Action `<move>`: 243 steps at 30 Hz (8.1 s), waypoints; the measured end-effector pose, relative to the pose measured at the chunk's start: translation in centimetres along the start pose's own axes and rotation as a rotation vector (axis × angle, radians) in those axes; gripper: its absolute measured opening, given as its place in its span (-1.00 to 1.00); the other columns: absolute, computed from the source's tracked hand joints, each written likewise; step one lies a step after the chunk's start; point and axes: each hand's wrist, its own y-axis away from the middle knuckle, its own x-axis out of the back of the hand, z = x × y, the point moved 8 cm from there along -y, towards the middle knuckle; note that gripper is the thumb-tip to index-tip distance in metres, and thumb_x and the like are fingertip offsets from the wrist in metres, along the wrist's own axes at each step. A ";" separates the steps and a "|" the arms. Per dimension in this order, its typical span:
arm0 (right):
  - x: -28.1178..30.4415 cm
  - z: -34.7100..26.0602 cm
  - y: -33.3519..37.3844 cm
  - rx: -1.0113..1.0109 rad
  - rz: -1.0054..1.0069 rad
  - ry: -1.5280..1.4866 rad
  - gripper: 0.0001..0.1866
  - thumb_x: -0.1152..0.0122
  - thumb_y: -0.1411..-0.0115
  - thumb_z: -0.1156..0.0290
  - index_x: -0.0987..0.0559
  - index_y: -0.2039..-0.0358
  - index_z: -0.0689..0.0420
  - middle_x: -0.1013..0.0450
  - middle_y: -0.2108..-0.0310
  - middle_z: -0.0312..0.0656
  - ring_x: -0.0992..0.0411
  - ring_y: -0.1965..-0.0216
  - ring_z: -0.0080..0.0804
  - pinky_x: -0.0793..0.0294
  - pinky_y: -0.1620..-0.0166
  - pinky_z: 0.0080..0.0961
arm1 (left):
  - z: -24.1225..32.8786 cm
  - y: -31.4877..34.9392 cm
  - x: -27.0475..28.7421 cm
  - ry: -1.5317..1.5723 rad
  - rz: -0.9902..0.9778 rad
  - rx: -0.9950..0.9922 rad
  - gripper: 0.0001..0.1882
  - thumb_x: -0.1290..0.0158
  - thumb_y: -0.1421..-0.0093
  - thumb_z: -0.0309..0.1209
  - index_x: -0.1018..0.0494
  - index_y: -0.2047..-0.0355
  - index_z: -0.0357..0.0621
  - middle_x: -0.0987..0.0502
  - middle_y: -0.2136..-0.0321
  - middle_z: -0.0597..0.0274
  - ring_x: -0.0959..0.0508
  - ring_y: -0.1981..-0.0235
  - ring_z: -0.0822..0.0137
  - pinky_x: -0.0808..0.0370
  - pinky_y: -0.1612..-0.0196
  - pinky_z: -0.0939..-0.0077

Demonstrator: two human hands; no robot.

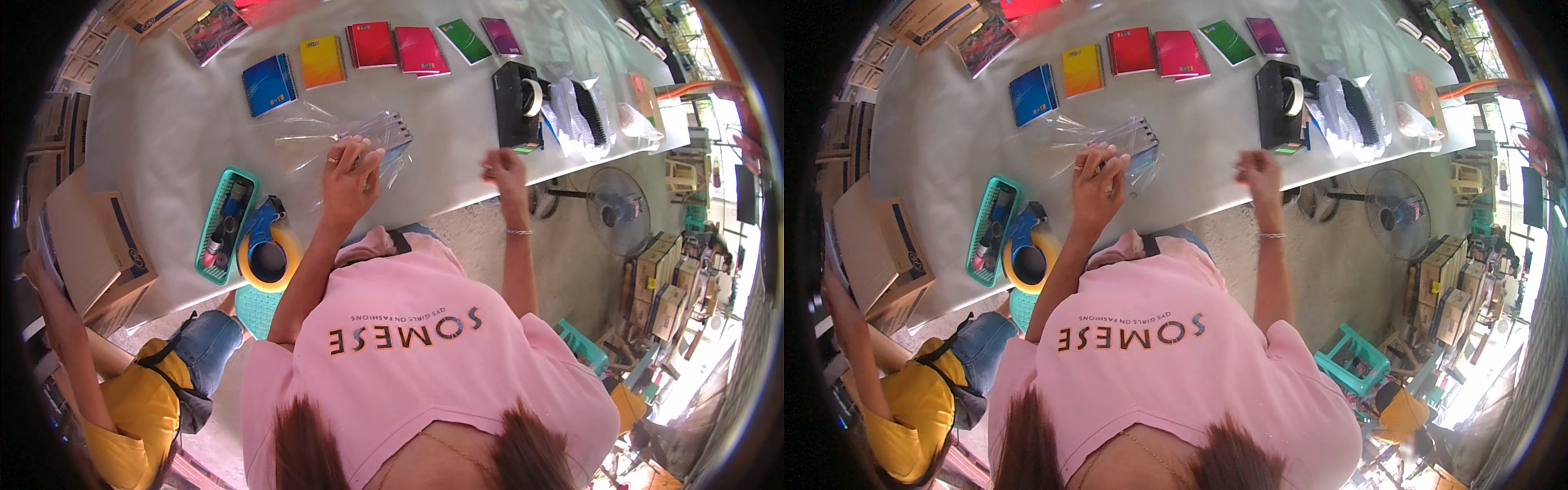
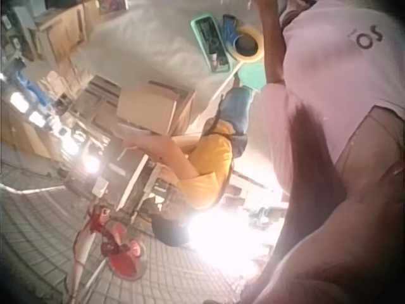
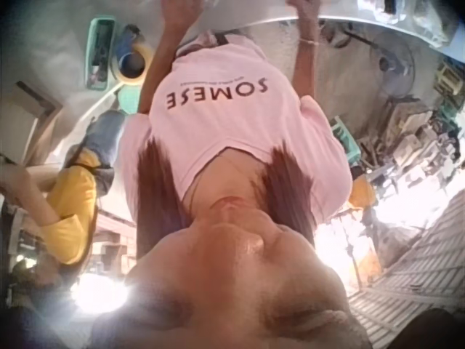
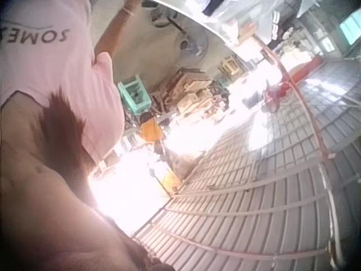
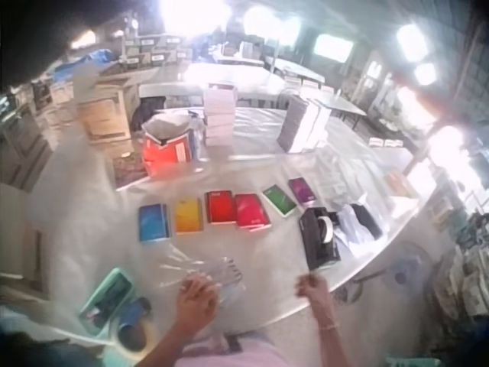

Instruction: The person organizes colored notebooks into a stack, places the stack inside a clear plastic sleeve, and seals it.

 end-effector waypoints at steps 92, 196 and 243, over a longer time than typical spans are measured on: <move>-10.6 -8.7 -2.7 0.618 -0.720 0.093 -0.75 -0.41 0.07 0.41 -0.60 0.34 0.16 -0.35 0.07 -0.07 -0.31 -0.05 -0.16 -0.33 -0.07 -0.34 | 0.3 -4.0 -4.8 0.184 -0.144 0.518 -0.70 -0.35 0.11 -0.29 -0.58 0.36 -0.10 -0.52 0.41 0.28 -0.52 0.31 0.35 -0.47 0.23 0.48; -10.8 -0.7 3.5 0.077 0.047 -0.400 -0.66 -0.31 -0.14 0.25 -0.39 0.56 0.18 -0.42 0.66 -0.25 -0.36 0.68 -0.59 -0.34 0.61 -0.64 | 2.6 -3.2 -6.2 0.153 -0.510 -0.093 -0.18 -0.13 0.05 -0.44 -0.13 -0.27 0.00 -0.14 -0.25 0.02 -0.12 -0.27 -0.04 -0.08 -0.31 0.16; -9.4 0.7 -4.4 -0.018 -0.461 0.772 -0.38 -0.20 -0.16 0.07 -0.24 -0.18 -0.06 -0.46 0.63 -0.15 -0.48 0.57 -0.27 -0.41 0.41 -0.26 | -7.4 6.7 -2.8 -0.220 -0.626 0.367 -0.16 -0.12 -0.03 0.12 -0.13 -0.29 0.25 0.09 -0.34 0.07 0.11 -0.36 0.01 0.19 -0.32 -0.17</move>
